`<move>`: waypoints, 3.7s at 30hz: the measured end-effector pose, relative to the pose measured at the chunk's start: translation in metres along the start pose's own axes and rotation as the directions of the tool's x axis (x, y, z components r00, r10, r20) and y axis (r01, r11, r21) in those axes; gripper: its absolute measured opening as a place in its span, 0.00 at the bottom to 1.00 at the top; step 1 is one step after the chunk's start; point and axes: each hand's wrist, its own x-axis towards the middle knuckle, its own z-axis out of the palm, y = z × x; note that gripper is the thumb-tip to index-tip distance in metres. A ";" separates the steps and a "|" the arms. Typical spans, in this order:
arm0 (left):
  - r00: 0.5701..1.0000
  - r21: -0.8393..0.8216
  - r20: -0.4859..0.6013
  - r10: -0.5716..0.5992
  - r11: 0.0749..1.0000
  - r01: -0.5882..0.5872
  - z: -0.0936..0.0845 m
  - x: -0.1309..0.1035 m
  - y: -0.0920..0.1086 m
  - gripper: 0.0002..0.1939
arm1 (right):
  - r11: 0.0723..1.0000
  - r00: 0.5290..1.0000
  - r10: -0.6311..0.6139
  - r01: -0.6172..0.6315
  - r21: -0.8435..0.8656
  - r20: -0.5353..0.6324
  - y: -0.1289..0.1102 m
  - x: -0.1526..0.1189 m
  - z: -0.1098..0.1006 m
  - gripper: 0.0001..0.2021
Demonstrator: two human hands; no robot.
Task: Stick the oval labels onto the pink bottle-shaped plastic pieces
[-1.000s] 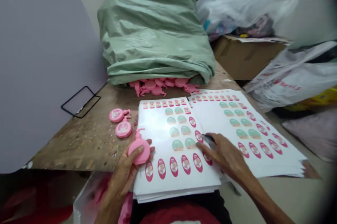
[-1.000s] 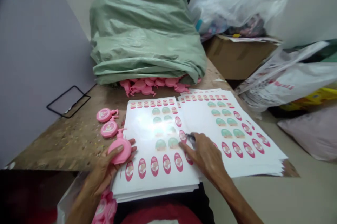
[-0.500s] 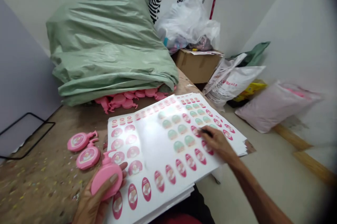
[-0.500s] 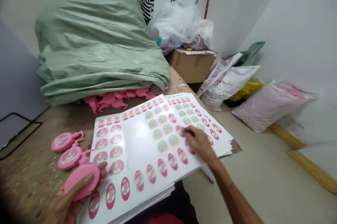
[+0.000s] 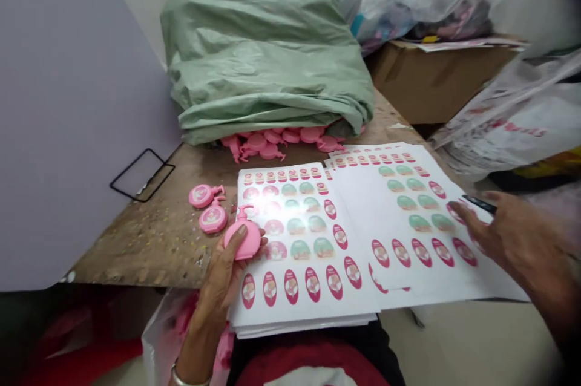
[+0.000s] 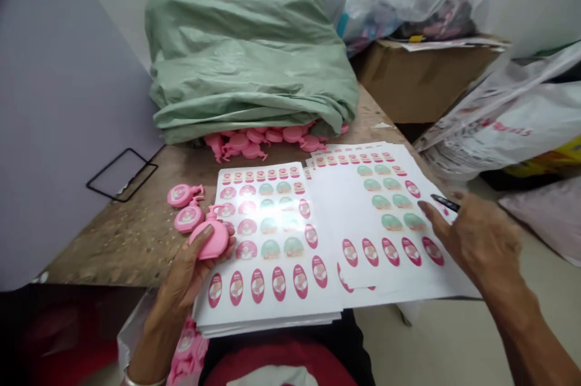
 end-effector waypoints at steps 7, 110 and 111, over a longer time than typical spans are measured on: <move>0.994 -0.026 0.013 0.106 0.994 -0.105 0.007 0.023 0.019 0.20 | 0.901 0.826 -0.292 0.068 0.429 0.483 -0.182 -0.027 0.074 0.14; 0.620 0.707 0.068 0.782 0.400 -0.583 -0.012 0.100 0.057 0.14 | 0.903 0.656 -0.413 0.205 0.377 0.631 -0.254 0.090 0.164 0.18; 0.713 0.626 0.087 0.696 0.519 -0.583 -0.005 0.097 0.057 0.15 | 0.879 0.593 -0.459 0.195 0.436 0.662 -0.256 0.089 0.150 0.18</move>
